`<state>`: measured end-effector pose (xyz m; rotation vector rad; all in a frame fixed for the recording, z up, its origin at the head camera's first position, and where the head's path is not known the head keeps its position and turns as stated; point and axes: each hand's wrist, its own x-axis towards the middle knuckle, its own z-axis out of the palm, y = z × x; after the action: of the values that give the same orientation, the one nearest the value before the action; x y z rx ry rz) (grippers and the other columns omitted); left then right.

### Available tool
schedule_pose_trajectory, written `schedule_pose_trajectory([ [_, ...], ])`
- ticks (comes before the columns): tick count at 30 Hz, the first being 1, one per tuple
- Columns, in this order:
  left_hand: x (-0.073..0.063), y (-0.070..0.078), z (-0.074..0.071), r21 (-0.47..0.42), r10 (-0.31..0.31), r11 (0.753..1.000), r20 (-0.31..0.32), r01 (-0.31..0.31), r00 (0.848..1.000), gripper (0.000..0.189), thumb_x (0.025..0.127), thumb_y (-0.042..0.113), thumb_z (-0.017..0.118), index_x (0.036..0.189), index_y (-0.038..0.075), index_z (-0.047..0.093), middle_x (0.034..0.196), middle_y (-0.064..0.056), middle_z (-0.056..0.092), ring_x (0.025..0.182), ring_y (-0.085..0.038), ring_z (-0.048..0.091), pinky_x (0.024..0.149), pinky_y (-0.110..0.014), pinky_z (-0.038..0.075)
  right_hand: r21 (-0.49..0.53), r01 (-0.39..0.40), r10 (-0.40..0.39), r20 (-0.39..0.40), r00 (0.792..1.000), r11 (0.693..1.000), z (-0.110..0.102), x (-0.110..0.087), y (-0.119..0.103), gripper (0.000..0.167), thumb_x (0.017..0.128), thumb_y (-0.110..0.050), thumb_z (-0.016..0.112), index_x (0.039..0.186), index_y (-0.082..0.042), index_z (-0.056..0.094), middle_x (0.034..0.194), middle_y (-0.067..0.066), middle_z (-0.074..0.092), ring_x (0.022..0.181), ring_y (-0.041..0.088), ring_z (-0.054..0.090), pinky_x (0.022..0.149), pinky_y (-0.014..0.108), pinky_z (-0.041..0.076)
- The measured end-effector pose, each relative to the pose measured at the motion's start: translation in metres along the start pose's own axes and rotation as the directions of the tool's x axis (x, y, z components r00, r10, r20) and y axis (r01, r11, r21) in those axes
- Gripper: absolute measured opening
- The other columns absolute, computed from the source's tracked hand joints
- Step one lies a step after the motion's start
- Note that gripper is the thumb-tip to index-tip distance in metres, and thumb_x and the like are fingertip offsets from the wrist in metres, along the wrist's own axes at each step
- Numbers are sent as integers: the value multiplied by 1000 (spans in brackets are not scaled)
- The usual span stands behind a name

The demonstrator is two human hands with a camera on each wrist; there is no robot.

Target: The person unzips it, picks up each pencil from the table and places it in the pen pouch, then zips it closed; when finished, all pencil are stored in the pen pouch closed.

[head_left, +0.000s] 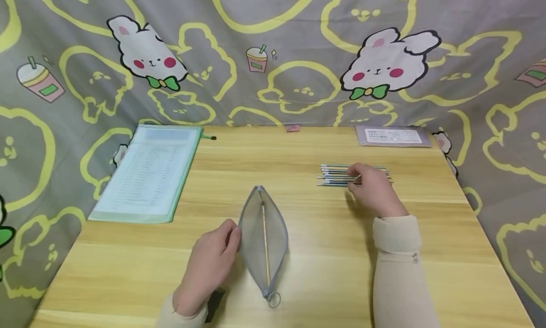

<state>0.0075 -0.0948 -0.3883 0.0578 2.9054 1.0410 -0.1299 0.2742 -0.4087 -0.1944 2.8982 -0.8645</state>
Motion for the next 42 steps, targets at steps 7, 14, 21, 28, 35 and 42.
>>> schedule_pose_trajectory([
  [7,2,-5,-20,-29,40,999,-22,-41,999,33,112,20,51,79,19,55,60,8,43,51,-6,41,49,-25,36,16,-10,10,-32,999,1000,0,-1,-16,30,95,-1,68,124,5,66,124,28,70,115,45,66,103,61,51],
  [14,26,-12,-30,-70,24,997,92,-18,996,32,112,17,48,81,16,58,67,1,58,53,-11,47,49,-27,40,22,-16,17,-18,1000,1000,3,0,-17,29,96,-7,69,123,3,67,122,26,71,111,43,66,101,60,51],
  [21,88,-13,-19,-112,14,994,266,17,964,33,110,25,41,89,11,61,82,-5,70,58,-16,49,52,-29,41,-27,-58,58,2,998,998,-15,0,-4,31,99,-10,67,125,5,63,121,28,70,108,43,66,95,60,52],
  [28,124,-27,-29,-32,110,994,401,-106,909,33,111,23,40,88,11,59,83,-6,69,62,-17,47,58,-31,41,3,-41,41,-9,999,999,-8,1,10,30,98,-10,69,122,6,64,119,28,70,106,43,68,94,60,53],
  [35,141,-15,-33,-89,236,971,471,-220,850,34,114,23,38,89,13,58,87,-4,66,78,-17,62,74,-36,53,14,-62,62,1,998,998,4,-3,26,30,99,-13,65,124,5,64,121,28,71,109,44,70,95,59,54],
  [42,140,-4,-13,-310,252,945,482,-106,839,35,116,27,37,94,8,56,99,-7,68,97,-20,71,90,-41,61,-63,-55,55,2,998,996,-10,-5,36,29,99,-14,65,122,4,65,120,29,71,111,47,67,98,65,50],
])
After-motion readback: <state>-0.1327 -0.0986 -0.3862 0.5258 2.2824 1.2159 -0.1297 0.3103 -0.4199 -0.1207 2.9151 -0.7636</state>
